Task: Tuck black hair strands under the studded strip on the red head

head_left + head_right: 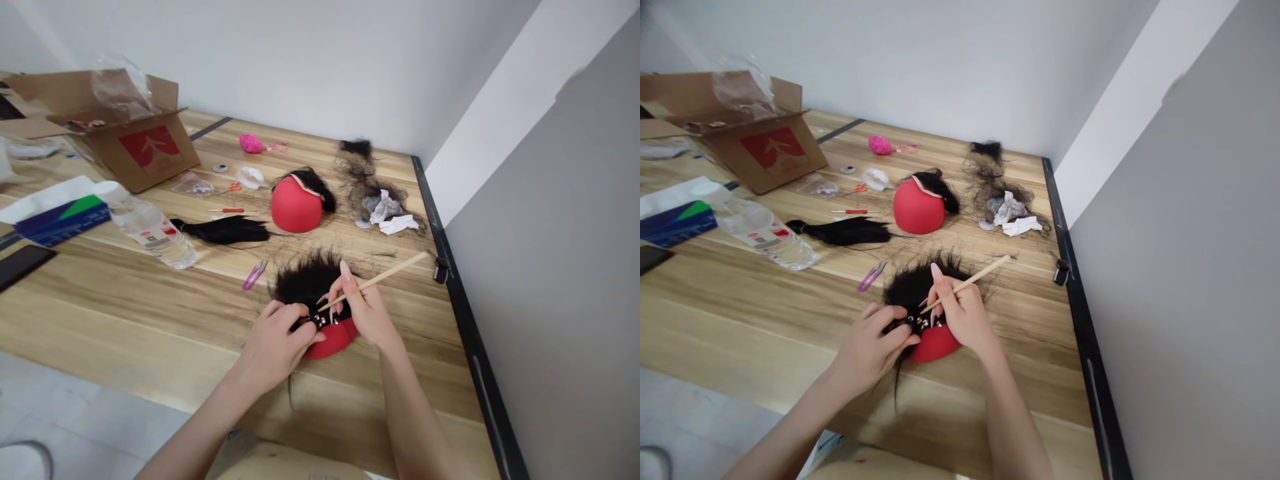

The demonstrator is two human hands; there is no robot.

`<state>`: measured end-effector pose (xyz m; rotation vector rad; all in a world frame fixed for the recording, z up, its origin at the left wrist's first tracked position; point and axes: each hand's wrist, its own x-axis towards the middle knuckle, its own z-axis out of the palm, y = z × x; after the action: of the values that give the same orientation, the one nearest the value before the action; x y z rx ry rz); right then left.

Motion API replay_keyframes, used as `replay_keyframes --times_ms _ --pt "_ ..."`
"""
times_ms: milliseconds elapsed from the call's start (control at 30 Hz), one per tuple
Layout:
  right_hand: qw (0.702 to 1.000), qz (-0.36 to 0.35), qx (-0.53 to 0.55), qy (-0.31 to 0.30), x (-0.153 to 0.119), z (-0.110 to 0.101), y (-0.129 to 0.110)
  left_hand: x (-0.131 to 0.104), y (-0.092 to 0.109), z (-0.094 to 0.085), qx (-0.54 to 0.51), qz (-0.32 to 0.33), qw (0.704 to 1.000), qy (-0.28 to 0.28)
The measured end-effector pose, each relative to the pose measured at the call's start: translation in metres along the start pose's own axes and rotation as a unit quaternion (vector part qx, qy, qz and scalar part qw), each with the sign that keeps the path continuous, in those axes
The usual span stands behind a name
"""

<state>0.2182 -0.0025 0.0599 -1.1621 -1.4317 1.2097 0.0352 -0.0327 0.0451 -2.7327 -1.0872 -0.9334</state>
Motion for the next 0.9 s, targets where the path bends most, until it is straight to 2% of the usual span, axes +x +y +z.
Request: replay_keyframes --times_ms 200,400,533,733,900 --pt "1.000 0.003 -0.016 0.024 0.000 0.000 0.000 0.009 -0.003 0.007 0.082 0.015 0.994 -0.069" --pt "0.999 0.007 0.012 0.029 0.001 0.000 0.006 0.018 -0.004 0.007 0.098 0.031 0.988 -0.119" --pt "0.998 0.009 0.055 0.037 0.005 0.001 0.010 0.021 -0.002 0.006 0.102 0.019 0.984 -0.143" --pt "0.995 0.007 0.086 0.044 0.008 0.002 0.012 0.020 0.000 0.004 0.087 0.023 0.985 -0.145" --pt "0.996 0.006 0.084 0.034 0.009 0.000 0.013 0.014 -0.001 0.002 0.073 0.033 0.993 -0.091"
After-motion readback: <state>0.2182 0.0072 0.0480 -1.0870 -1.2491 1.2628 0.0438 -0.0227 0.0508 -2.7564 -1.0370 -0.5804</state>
